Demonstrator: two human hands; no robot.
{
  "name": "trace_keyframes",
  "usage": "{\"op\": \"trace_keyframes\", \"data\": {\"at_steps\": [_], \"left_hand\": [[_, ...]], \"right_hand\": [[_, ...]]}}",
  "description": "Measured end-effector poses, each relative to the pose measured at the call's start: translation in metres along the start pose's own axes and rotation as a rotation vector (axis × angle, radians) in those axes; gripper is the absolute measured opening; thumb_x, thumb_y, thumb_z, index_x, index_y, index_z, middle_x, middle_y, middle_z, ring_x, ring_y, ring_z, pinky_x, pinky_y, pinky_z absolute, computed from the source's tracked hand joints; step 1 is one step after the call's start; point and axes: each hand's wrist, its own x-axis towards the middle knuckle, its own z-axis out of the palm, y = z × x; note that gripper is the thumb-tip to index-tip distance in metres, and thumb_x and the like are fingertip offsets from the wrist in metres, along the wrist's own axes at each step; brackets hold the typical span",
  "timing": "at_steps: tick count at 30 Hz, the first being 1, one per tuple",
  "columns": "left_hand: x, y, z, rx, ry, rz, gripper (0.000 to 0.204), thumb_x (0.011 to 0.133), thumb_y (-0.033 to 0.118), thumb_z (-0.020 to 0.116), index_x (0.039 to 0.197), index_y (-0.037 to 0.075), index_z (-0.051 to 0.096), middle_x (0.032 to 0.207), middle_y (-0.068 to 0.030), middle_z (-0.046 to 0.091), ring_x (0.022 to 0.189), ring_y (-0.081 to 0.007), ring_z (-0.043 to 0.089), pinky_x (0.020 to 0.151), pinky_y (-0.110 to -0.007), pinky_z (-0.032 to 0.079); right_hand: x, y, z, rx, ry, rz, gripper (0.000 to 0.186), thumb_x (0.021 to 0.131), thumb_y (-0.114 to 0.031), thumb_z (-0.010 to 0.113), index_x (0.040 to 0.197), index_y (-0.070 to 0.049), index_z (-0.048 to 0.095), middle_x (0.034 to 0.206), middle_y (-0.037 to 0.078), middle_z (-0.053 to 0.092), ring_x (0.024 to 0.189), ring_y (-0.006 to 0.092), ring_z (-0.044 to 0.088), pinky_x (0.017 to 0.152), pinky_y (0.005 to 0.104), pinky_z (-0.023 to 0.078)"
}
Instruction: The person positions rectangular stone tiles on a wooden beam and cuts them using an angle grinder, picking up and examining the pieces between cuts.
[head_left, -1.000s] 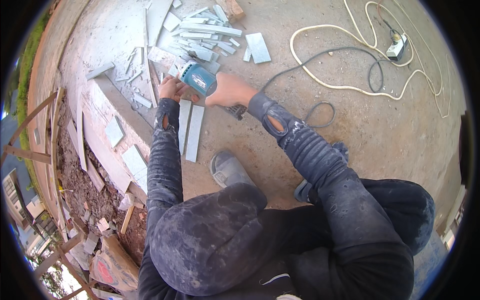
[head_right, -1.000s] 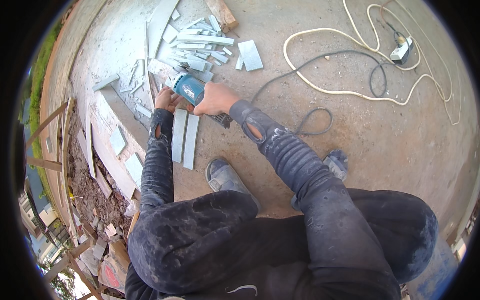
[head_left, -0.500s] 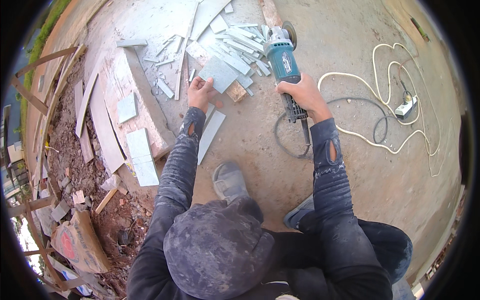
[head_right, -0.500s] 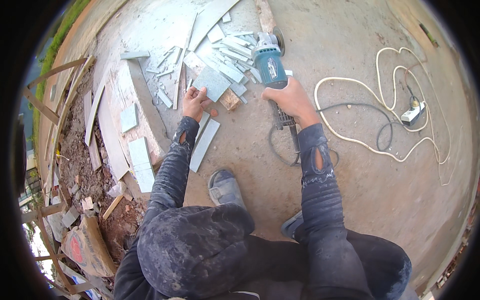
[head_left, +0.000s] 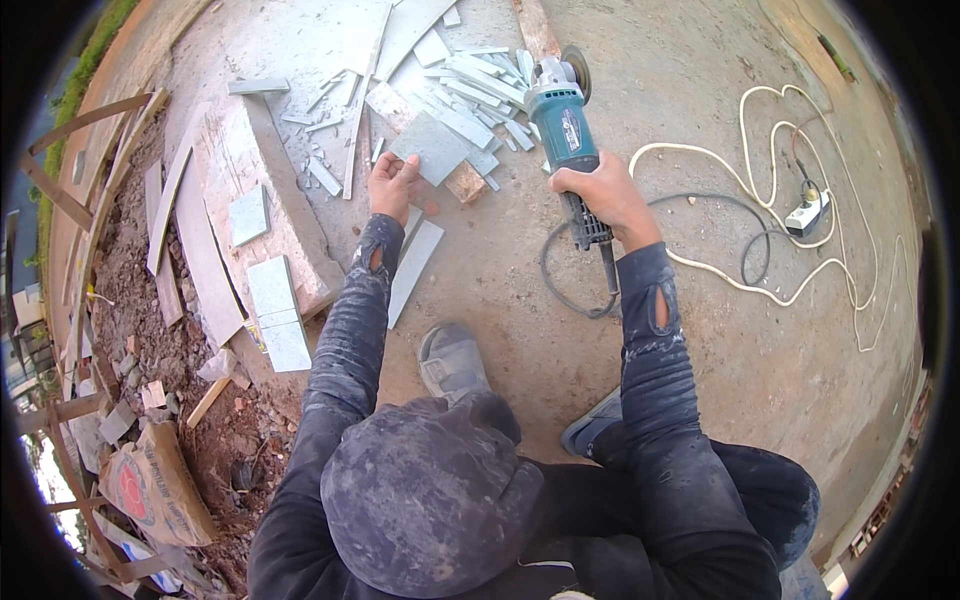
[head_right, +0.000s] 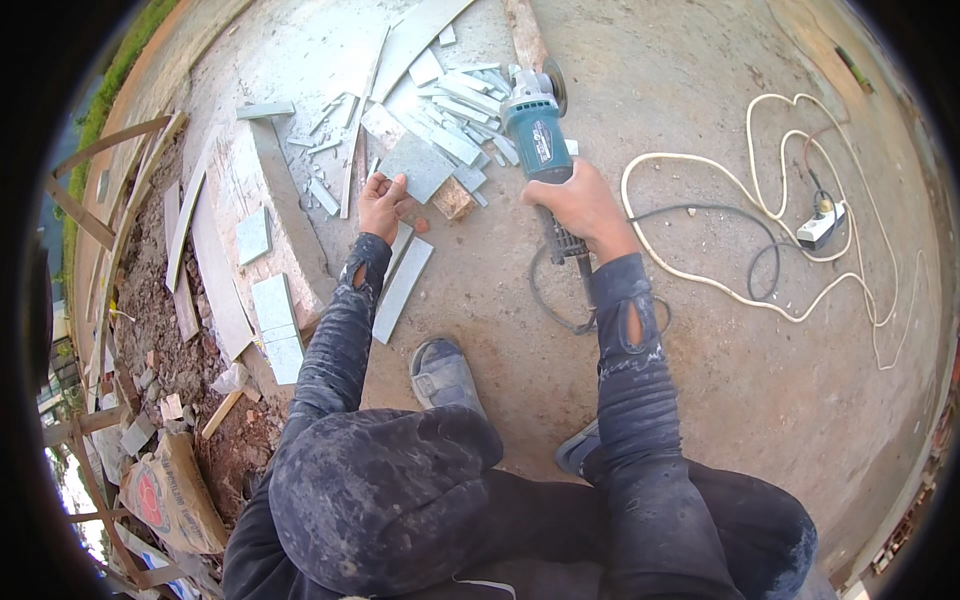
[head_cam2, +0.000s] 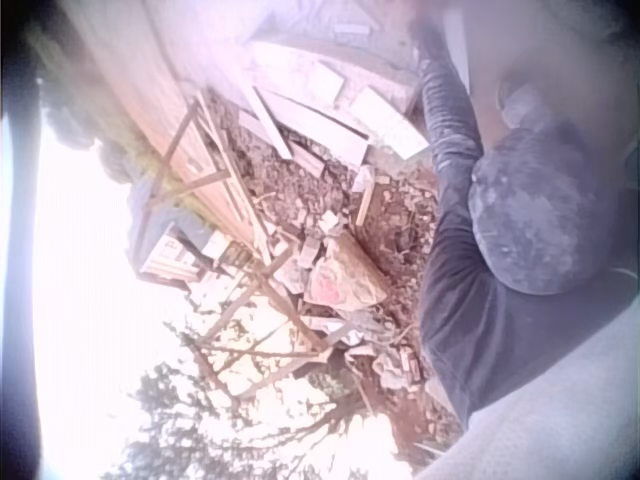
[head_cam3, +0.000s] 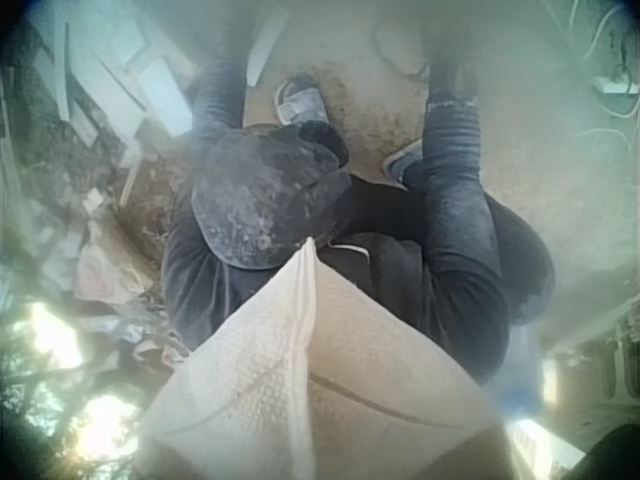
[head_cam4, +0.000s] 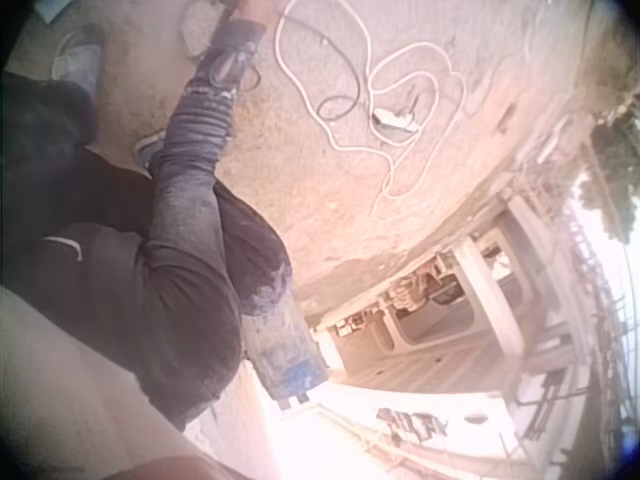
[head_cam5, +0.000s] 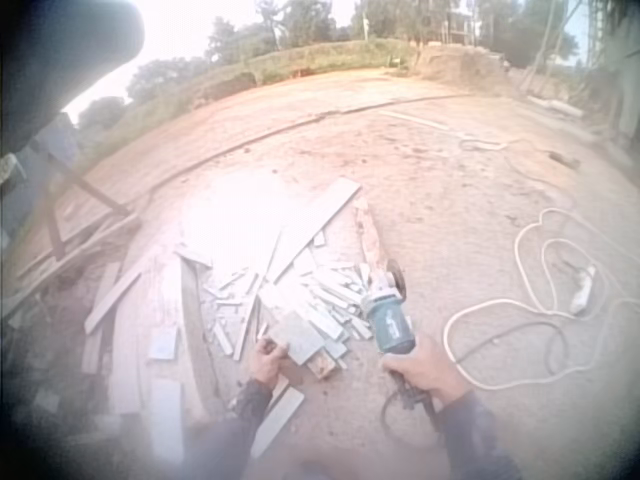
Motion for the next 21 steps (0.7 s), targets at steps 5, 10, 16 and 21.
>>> {"op": "trace_keyframes", "data": {"at_steps": [5,10,16,21], "left_hand": [[0.003,0.002,0.002,-0.011,0.028,-0.097,0.019,0.091,0.015,0.068,0.102,0.007,0.056,0.082,0.0003,0.058,0.073,-0.0108,0.062,0.069,-0.03,0.058],[-0.008,0.016,0.004,-0.07,0.054,-0.179,0.023,0.092,0.011,0.066,0.108,0.002,0.053,0.093,-0.0061,0.06,0.086,-0.0206,0.066,0.078,-0.037,0.058],[-0.032,0.065,-0.006,-0.29,0.166,-0.13,0.031,0.092,0.009,0.064,0.116,0.0,0.048,0.114,-0.0152,0.058,0.108,-0.0316,0.061,0.093,-0.045,0.052],[-0.042,0.103,-0.074,-0.262,0.363,-0.04,0.028,0.093,0.011,0.063,0.114,0.0,0.048,0.113,-0.0149,0.059,0.108,-0.0301,0.061,0.092,-0.042,0.052]], "right_hand": [[0.001,-0.001,0.001,0.022,0.002,-0.011,0.04,0.065,-0.029,0.075,0.09,0.0,0.064,0.076,0.006,0.062,0.066,0.015,0.058,0.061,0.0283,0.046],[0.0,-0.01,0.007,0.036,-0.001,0.023,0.038,0.065,-0.026,0.074,0.089,0.0,0.063,0.075,0.004,0.062,0.064,0.0137,0.057,0.06,0.027,0.045],[-0.007,-0.014,0.003,0.106,-0.04,-0.03,0.023,0.072,-0.021,0.069,0.083,-0.002,0.062,0.067,0.003,0.059,0.053,0.0098,0.054,0.051,0.0244,0.043],[-0.008,-0.014,0.004,0.059,-0.051,-0.011,0.023,0.072,-0.022,0.068,0.083,-0.002,0.061,0.065,0.004,0.059,0.05,0.0107,0.054,0.049,0.0244,0.043]]}}
